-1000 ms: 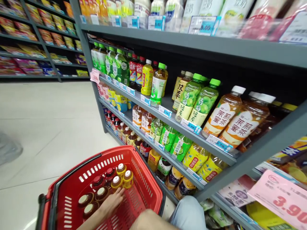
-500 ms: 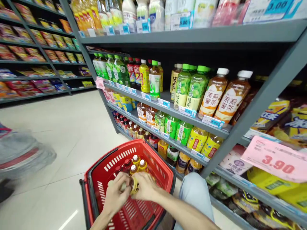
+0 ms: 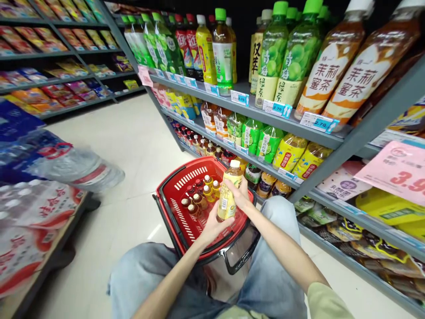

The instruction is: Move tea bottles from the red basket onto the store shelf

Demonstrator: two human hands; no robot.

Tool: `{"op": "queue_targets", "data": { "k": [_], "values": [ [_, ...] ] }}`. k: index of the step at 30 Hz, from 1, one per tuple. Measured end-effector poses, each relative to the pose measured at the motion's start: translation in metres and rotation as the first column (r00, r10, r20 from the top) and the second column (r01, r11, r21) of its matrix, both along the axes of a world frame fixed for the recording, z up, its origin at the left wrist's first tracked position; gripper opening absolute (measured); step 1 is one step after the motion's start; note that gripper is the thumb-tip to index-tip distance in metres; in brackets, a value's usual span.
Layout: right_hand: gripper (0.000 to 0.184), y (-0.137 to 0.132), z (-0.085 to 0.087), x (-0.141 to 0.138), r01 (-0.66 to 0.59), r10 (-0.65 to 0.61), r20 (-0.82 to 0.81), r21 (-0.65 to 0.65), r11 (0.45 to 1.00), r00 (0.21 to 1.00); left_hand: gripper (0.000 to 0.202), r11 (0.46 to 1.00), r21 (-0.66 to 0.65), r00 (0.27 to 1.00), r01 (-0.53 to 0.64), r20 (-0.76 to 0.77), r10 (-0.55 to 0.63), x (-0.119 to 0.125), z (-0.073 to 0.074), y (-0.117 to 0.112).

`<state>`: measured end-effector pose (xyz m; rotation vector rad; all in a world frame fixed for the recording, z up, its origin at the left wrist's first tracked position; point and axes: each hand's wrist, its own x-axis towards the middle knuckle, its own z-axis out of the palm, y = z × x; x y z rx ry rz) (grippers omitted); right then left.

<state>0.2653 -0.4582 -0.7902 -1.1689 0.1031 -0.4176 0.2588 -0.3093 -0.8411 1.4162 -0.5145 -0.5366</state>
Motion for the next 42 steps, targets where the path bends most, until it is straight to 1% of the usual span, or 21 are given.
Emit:
{"op": "queue_targets", "data": {
  "k": [2, 4, 6, 8, 11, 13, 16, 18, 20, 23, 25, 30, 33, 35, 38, 40, 42],
  "values": [
    [0.04, -0.004, -0.002, -0.002, -0.053, 0.054, -0.007, 0.037, 0.998, 0.999, 0.069, 0.998, 0.023, 0.998, -0.053, 0.02, 0.053, -0.008, -0.006, -0.007],
    [0.044, -0.007, -0.004, -0.002, -0.079, 0.083, -0.036, 0.122, 0.989, 0.996, 0.065, 0.996, 0.046, 0.997, -0.071, 0.016, 0.07, -0.012, -0.012, -0.01],
    [0.047, -0.01, -0.005, 0.002, -0.072, 0.088, -0.064, 0.221, 0.973, 0.994, 0.063, 0.998, 0.039, 0.997, -0.056, -0.054, 0.058, -0.014, -0.017, -0.01],
    [0.046, -0.012, -0.004, 0.005, -0.074, 0.1, -0.074, 0.292, 0.953, 0.992, 0.062, 1.0, -0.012, 0.984, -0.011, -0.177, 0.009, -0.014, -0.021, -0.009],
    [0.037, -0.018, -0.001, 0.008, -0.091, 0.129, -0.08, 0.369, 0.925, 0.988, 0.06, 0.991, -0.128, 0.939, 0.047, -0.333, -0.088, -0.014, -0.023, -0.008],
    [0.032, -0.022, 0.001, 0.006, -0.093, 0.145, -0.097, 0.41, 0.907, 0.985, 0.057, 0.976, -0.201, 0.902, 0.086, -0.399, -0.162, -0.015, -0.024, -0.008],
    [0.029, -0.026, 0.004, 0.001, -0.088, 0.16, -0.125, 0.448, 0.89, 0.979, 0.066, 0.945, -0.297, 0.822, 0.14, -0.497, -0.278, -0.018, -0.027, -0.008],
    [0.025, -0.025, 0.008, -0.001, -0.085, 0.159, -0.128, 0.452, 0.888, 0.979, 0.072, 0.932, -0.335, 0.783, 0.142, -0.537, -0.313, -0.019, -0.027, -0.007],
    [0.022, -0.021, 0.013, -0.004, -0.077, 0.149, -0.126, 0.451, 0.889, 0.981, 0.073, 0.924, -0.351, 0.771, 0.149, -0.544, -0.331, -0.018, -0.025, -0.005],
    [0.019, -0.019, 0.016, -0.005, -0.061, 0.13, -0.123, 0.45, 0.891, 0.984, 0.073, 0.924, -0.344, 0.781, 0.164, -0.527, -0.335, -0.016, -0.019, -0.002],
    [0.017, -0.02, 0.015, -0.004, -0.057, 0.13, -0.131, 0.454, 0.889, 0.983, 0.072, 0.934, -0.32, 0.799, 0.161, -0.514, -0.314, -0.015, -0.018, -0.001],
    [0.015, -0.024, 0.009, 0.002, -0.027, 0.132, -0.183, 0.486, 0.874, 0.974, 0.076, 0.975, -0.177, 0.837, 0.136, -0.506, -0.208, -0.014, -0.02, -0.003],
    [0.016, -0.024, 0.008, 0.003, -0.012, 0.122, -0.197, 0.481, 0.877, 0.973, 0.078, 0.977, -0.16, 0.842, 0.143, -0.499, -0.205, -0.014, -0.022, -0.002],
    [0.015, -0.024, 0.007, 0.002, -0.012, 0.126, -0.203, 0.483, 0.875, 0.971, 0.079, 0.981, -0.132, 0.871, 0.141, -0.454, -0.187, -0.014, -0.023, -0.002],
    [0.015, -0.026, 0.005, 0.002, -0.035, 0.16, -0.216, 0.491, 0.87, 0.963, 0.074, 0.99, -0.048, 0.939, 0.135, -0.314, -0.143, -0.015, -0.026, -0.002],
    [0.015, -0.027, 0.004, 0.003, -0.04, 0.183, -0.239, 0.502, 0.864, 0.954, 0.072, 0.991, -0.01, 0.956, 0.136, -0.261, -0.133, -0.016, -0.028, -0.002],
    [0.016, -0.027, 0.003, 0.005, -0.038, 0.195, -0.258, 0.511, 0.859, 0.946, 0.074, 0.99, -0.001, 0.953, 0.14, -0.27, -0.135, -0.016, -0.029, -0.001]
  ]
}}
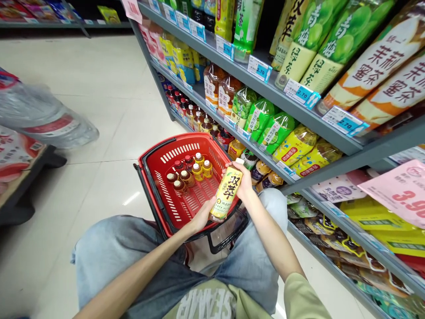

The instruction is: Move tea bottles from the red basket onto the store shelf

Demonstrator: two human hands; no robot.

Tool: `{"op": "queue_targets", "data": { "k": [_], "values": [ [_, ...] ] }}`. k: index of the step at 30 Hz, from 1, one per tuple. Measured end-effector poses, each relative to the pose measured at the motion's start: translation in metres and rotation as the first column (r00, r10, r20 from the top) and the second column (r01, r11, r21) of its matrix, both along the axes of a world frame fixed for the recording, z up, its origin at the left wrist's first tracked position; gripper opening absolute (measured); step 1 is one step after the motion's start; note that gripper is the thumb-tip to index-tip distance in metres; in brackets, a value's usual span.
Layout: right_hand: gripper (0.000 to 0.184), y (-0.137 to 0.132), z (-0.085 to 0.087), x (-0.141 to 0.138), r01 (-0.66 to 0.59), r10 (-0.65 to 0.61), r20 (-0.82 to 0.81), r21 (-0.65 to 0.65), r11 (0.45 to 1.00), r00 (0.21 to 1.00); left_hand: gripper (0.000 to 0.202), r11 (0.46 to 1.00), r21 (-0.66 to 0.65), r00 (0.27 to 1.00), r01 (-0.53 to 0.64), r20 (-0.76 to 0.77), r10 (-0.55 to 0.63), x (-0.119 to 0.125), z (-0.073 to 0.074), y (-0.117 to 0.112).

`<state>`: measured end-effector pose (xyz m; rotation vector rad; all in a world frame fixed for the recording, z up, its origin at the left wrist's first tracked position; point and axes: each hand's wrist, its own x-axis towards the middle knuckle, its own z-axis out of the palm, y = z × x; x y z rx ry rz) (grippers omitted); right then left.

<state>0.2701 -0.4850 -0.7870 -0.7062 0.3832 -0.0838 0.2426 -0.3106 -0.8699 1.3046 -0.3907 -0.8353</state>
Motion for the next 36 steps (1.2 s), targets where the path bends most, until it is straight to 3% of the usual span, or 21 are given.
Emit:
{"op": "queue_targets", "data": {
  "k": [8, 19, 36],
  "values": [
    [0.015, 0.002, 0.004, -0.003, -0.013, 0.012, 0.061, 0.013, 1.0, 0.998, 0.071, 1.0, 0.01, 1.0, 0.013, 0.025, -0.013, -0.002, 0.002, 0.002],
    [0.015, 0.004, -0.002, 0.003, -0.009, 0.009, 0.013, 0.004, 1.0, 1.0, 0.073, 1.0, -0.017, 0.999, 0.004, -0.045, -0.005, -0.002, -0.002, 0.001],
    [0.014, 0.003, -0.001, 0.0, -0.007, 0.007, 0.003, 0.009, 1.0, 1.0, 0.068, 0.999, 0.003, 0.999, 0.044, 0.027, -0.044, -0.002, -0.005, 0.004]
  ]
}}
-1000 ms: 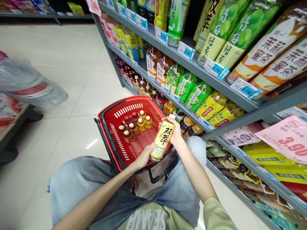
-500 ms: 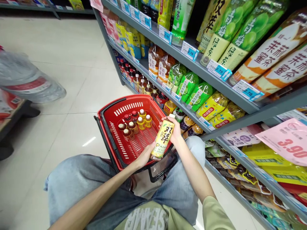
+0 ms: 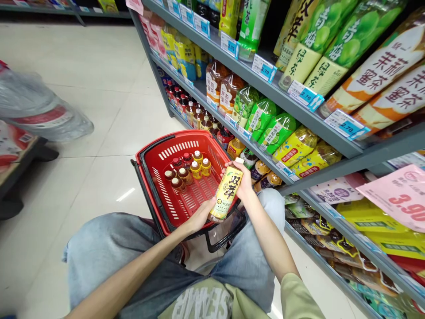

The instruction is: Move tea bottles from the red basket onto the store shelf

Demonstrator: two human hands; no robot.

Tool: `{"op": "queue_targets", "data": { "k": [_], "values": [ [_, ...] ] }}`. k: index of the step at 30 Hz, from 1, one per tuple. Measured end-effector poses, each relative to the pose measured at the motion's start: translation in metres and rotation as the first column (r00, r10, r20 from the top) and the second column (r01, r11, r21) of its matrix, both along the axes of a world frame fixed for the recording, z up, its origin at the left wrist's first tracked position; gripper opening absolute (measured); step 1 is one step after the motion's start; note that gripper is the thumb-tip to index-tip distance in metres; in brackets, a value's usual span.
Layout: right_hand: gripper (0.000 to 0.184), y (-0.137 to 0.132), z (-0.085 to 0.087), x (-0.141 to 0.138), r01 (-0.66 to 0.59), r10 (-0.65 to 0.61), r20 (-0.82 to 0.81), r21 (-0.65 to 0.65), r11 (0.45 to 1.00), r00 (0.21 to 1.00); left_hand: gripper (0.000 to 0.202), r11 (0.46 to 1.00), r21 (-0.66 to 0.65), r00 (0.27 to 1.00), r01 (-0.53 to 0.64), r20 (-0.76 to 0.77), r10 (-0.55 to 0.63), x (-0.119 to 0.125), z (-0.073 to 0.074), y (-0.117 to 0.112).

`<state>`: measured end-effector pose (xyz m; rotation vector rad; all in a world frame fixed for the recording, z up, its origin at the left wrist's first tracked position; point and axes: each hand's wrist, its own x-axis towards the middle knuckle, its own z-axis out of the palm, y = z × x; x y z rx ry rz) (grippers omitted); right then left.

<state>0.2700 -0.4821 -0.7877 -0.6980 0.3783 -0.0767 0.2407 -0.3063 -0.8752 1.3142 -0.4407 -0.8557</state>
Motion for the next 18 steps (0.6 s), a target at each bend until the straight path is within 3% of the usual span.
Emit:
{"op": "queue_targets", "data": {
  "k": [14, 18],
  "values": [
    [0.017, -0.0018, -0.0026, 0.0015, -0.039, 0.039, 0.008, -0.023, 0.999, 0.999, 0.074, 1.0, 0.011, 0.998, 0.018, -0.067, -0.017, 0.0004, 0.0043, -0.001],
    [0.018, -0.0024, -0.0031, 0.0018, -0.02, 0.02, -0.001, -0.051, 0.999, 1.0, 0.072, 0.999, -0.038, 0.991, 0.023, -0.131, -0.028, -0.0001, 0.0044, -0.0027]
  ]
}}
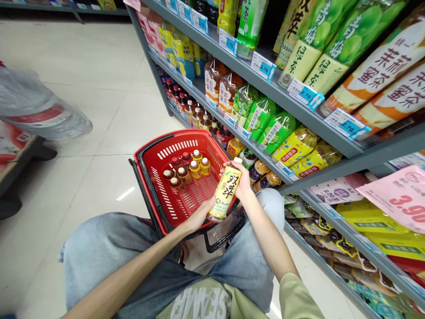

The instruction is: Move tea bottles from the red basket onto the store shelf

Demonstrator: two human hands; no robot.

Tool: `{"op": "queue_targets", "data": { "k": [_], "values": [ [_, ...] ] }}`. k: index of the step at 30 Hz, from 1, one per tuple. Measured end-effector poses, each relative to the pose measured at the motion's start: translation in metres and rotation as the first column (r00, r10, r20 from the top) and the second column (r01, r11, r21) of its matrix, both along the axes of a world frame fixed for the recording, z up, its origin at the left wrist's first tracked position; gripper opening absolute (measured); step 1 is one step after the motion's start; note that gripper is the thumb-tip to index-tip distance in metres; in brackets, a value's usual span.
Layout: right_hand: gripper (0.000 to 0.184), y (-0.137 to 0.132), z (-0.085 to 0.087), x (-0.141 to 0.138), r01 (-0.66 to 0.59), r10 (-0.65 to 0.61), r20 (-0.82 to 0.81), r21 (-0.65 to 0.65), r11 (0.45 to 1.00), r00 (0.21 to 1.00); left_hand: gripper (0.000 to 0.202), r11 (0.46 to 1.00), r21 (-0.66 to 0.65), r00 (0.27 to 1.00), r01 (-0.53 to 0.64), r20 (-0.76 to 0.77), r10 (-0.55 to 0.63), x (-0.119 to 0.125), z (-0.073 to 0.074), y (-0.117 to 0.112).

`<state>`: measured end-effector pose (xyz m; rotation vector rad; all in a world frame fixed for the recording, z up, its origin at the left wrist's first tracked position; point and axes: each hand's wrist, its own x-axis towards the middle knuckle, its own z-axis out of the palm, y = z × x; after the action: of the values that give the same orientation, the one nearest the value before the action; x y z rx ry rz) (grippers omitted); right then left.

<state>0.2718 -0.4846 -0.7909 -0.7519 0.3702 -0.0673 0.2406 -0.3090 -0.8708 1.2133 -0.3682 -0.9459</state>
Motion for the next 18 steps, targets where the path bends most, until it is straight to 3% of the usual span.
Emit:
{"op": "queue_targets", "data": {
  "k": [4, 9, 13, 18],
  "values": [
    [0.02, 0.003, 0.002, 0.0, 0.021, -0.017, 0.038, -0.108, 0.994, 0.999, 0.072, 0.998, -0.051, 0.999, -0.026, -0.037, 0.024, -0.002, 0.004, -0.003],
    [0.021, 0.012, -0.002, 0.0, 0.119, -0.107, 0.052, -0.414, 0.902, 0.993, 0.061, 0.957, 0.142, 0.959, -0.251, 0.172, 0.226, -0.003, 0.002, -0.006],
    [0.024, 0.017, -0.007, 0.004, 0.093, -0.115, -0.04, -0.358, 0.929, 0.993, 0.062, 0.935, 0.208, 0.954, -0.287, 0.151, 0.259, -0.002, 0.0, -0.008],
    [0.022, 0.016, -0.008, 0.004, 0.105, -0.125, -0.06, -0.269, 0.957, 0.99, 0.076, 0.983, 0.067, 0.985, -0.171, -0.013, 0.173, -0.003, 0.005, -0.007]
  ]
}}
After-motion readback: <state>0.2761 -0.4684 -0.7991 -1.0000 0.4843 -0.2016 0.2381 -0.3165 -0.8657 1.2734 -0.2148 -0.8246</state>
